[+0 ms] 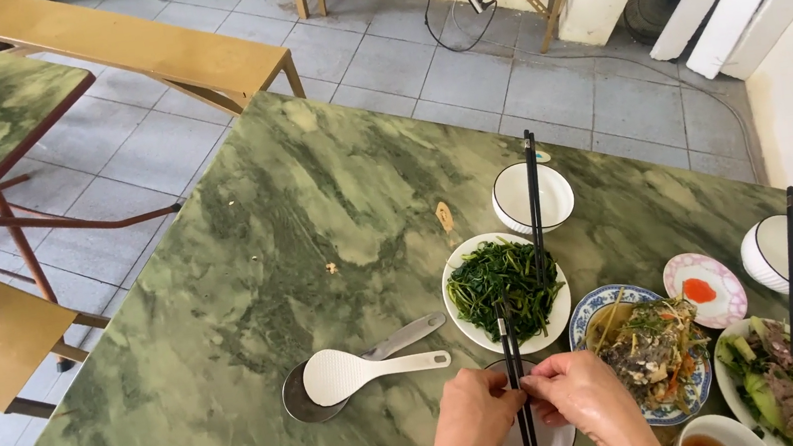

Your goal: Arranging bowls, chopsticks, and various plates of food on a dining table in preparation for a meal.

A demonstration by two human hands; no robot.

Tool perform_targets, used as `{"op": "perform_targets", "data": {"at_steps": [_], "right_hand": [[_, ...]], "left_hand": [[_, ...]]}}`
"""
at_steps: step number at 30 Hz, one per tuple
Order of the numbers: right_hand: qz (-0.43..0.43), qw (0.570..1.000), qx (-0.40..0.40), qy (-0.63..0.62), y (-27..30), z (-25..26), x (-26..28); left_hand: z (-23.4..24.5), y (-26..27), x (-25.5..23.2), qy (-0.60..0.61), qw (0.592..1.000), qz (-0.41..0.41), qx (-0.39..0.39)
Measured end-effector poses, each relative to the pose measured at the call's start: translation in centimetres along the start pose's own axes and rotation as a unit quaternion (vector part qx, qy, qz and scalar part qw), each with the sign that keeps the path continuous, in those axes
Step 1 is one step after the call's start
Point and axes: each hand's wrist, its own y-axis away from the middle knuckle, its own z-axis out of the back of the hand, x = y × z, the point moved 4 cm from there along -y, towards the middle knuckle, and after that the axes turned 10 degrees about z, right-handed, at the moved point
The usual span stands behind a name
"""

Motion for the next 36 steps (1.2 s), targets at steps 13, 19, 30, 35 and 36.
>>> {"op": "perform_targets", "data": {"at_steps": [13,19,30,35,36], "right_hand": [[0.397,0.869,-0.028,0.295,-3.8,-12.5,7.2],[0.558,0.702,-0.018,0.443,-6.4,-19.8,6.8],[0.552,0.661,-0.049,0.506,-6.2,-24.1,5.1],[0.503,0.684,-0.088,0.521,-8.2,-24.8,4.1],[0.48,0.716,-0.075,0.501,-8.6,-24.6,3.9]], "left_hand": [[11.4,0.4,3.8,0.011,0.995,0.054,-0.084],[11.5,-1.1,9.0,0.08,0.982,0.166,-0.053],[14.6,0.9,9.6,0.249,0.951,0.127,-0.13],[14.7,1.3,9.0,0.242,0.95,0.124,-0.156],[14.8,1.0,9.0,0.231,0.951,0.103,-0.179]]}}
